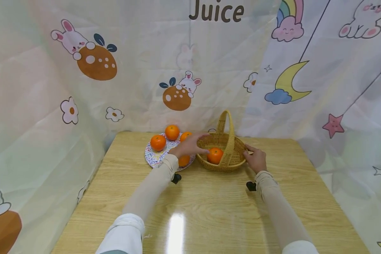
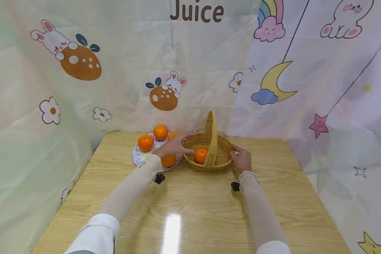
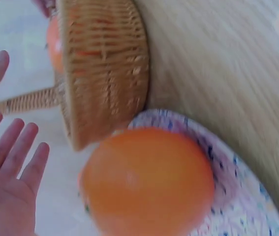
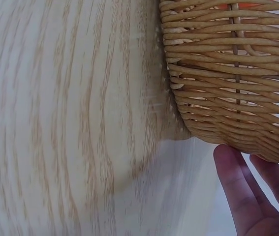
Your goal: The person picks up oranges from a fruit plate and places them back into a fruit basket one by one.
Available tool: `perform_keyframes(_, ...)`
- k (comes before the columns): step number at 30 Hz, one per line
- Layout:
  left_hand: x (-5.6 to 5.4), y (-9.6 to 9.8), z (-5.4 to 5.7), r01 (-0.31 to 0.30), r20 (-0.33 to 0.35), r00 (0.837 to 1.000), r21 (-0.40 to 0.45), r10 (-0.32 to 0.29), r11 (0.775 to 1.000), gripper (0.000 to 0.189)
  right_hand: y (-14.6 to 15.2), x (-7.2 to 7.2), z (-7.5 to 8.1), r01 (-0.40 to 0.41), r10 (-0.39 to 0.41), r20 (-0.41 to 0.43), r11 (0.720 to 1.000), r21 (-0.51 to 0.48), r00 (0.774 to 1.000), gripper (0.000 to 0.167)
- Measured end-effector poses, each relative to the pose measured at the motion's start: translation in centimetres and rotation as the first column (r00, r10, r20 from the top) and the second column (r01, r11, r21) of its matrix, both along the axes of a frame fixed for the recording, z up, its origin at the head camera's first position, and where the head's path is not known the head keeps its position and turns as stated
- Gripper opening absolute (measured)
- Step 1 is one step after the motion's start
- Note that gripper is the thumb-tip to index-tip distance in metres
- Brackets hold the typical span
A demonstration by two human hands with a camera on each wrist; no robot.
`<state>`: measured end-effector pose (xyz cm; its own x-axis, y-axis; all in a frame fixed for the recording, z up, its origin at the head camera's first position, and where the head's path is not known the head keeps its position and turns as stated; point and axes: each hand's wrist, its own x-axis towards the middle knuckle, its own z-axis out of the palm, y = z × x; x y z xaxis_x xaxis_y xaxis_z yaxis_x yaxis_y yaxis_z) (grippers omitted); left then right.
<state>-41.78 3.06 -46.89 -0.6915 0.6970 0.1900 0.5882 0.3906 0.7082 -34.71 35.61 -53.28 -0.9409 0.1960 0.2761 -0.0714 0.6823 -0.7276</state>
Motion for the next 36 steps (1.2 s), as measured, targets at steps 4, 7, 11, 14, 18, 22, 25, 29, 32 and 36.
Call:
perform_keyframes(4, -0.2, -1.9, 0.5, -0.044, 0.003, 0.999, 0.040, 0.044, 0.998, 0.078, -0.1, 0.1, 0.1, -0.009, 0.009, -0.004, 1.000, -0.014, 1.000, 0.040)
perform_keyframes(7, -0.2, -3.3, 0.7, -0.081, 0.002, 0.997, 0.048, 0.081, 0.996, 0.079, 0.0, 0.1, 0.0, -0.011, 0.011, -0.007, 1.000, -0.004, 1.000, 0.040)
perform_keyframes(11, 0.0, -4.9, -0.1, -0.120, 0.023, 0.993, 0.093, 0.119, 0.988, 0.077, 0.1, 0.1, 0.0, -0.008, 0.008, -0.017, 1.000, 0.020, 1.000, 0.040)
perform_keyframes(14, 0.6, -6.1, -1.2, -0.152, 0.040, 0.988, 0.111, 0.148, 0.982, 0.076, 0.0, 0.1, -0.1, -0.009, 0.010, -0.014, 1.000, 0.029, 1.000, 0.040)
perform_keyframes(18, 1.0, -7.2, -2.6, -0.181, 0.066, 0.982, 0.088, 0.176, 0.980, 0.079, 0.0, 0.0, -0.1, -0.007, 0.007, -0.005, 1.000, 0.030, 1.000, 0.040)
perform_keyframes(22, 1.1, -7.6, -3.7, -0.199, 0.078, 0.978, 0.096, 0.192, 0.975, 0.077, -0.1, 0.0, 0.1, 0.004, -0.003, -0.022, 0.999, 0.032, 1.000, 0.039)
perform_keyframes(25, 1.2, -7.7, -4.4, -0.220, 0.067, 0.974, 0.085, 0.215, 0.972, 0.076, -0.2, 0.0, 0.2, 0.011, -0.010, -0.035, 0.999, 0.034, 0.999, 0.039)
perform_keyframes(29, 1.6, -8.0, -5.3, -0.251, 0.061, 0.967, 0.058, 0.247, 0.966, 0.075, -0.1, 0.0, 0.1, 0.011, -0.010, -0.033, 0.999, 0.031, 0.999, 0.039)
perform_keyframes(32, 1.7, -8.1, -6.0, -0.264, 0.087, 0.962, 0.057, 0.259, 0.963, 0.075, -0.1, 0.0, 0.0, 0.011, -0.010, -0.025, 1.000, 0.029, 1.000, 0.039)
perform_keyframes(36, 1.8, -8.1, -6.7, -0.266, 0.117, 0.959, 0.072, 0.257, 0.961, 0.077, -0.1, 0.0, 0.0, 0.017, -0.016, -0.019, 1.000, 0.025, 1.000, 0.039)
